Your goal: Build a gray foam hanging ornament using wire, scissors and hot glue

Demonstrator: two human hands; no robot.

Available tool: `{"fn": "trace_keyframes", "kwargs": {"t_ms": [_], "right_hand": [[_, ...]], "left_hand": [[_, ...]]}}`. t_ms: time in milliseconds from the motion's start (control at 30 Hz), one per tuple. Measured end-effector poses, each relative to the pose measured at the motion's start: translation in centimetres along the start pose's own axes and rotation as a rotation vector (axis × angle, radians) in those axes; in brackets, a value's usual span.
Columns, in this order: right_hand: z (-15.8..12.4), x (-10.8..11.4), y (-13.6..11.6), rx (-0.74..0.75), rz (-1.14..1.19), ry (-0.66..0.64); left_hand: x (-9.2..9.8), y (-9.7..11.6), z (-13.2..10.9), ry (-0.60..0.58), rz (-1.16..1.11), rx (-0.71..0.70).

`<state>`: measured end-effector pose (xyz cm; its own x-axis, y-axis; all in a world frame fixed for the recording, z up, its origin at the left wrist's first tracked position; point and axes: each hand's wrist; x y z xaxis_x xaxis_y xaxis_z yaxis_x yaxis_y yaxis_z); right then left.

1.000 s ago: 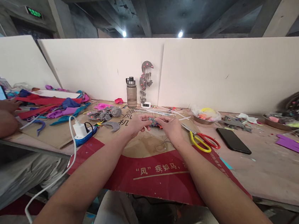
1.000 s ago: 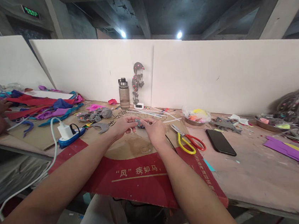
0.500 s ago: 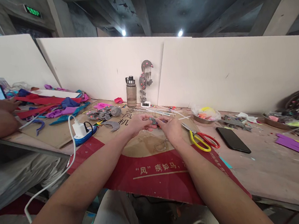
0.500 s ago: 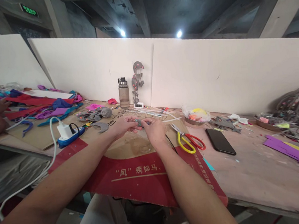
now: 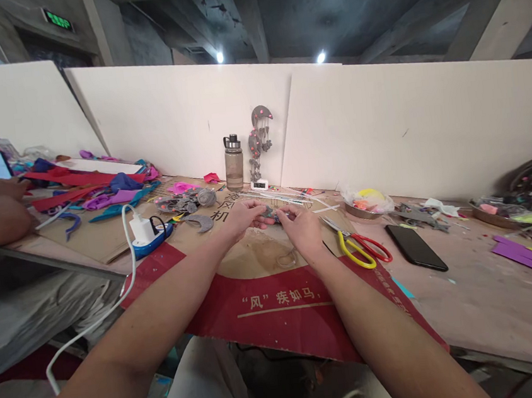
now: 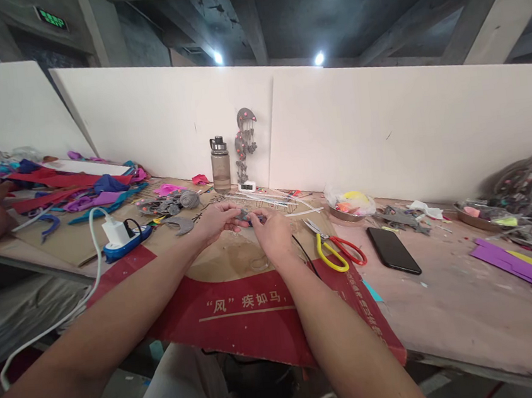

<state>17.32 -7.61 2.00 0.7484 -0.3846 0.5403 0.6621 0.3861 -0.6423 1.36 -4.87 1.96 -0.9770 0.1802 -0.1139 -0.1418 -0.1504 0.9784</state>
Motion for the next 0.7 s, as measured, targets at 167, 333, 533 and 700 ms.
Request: {"fn": "trace_keyframes", "kwargs": {"t_ms": [167,333,533,700], "right_hand": [[-0.1,0.1,-0.4,-0.013,0.075,0.008],[-0.3,-0.3,-0.5,0.036,0.125,-0.035],[-0.1,-0.8,0.4,0.002,0.179,-0.109],[0.0,-0.9,0.7,-0.039,0.21,-0.128]], "left_hand": [[0.1,0.2,-0.1,0.052,0.002,-0.027],[0.2,0.1,0.1,0.111,0.001,-0.071],[0.3,0.1,0.1,0.105,-0.003,-0.088],[0.4,-0.1,0.2,0.088,0.022,-0.097]]}}
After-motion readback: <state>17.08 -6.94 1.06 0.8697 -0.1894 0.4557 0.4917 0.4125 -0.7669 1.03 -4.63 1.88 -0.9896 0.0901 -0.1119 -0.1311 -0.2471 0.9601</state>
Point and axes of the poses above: each hand's wrist, its own z-axis towards the middle knuckle, its own x-axis out of the back of the hand, y = z × x, and after that the axes turned 2 degrees about -x, right-handed
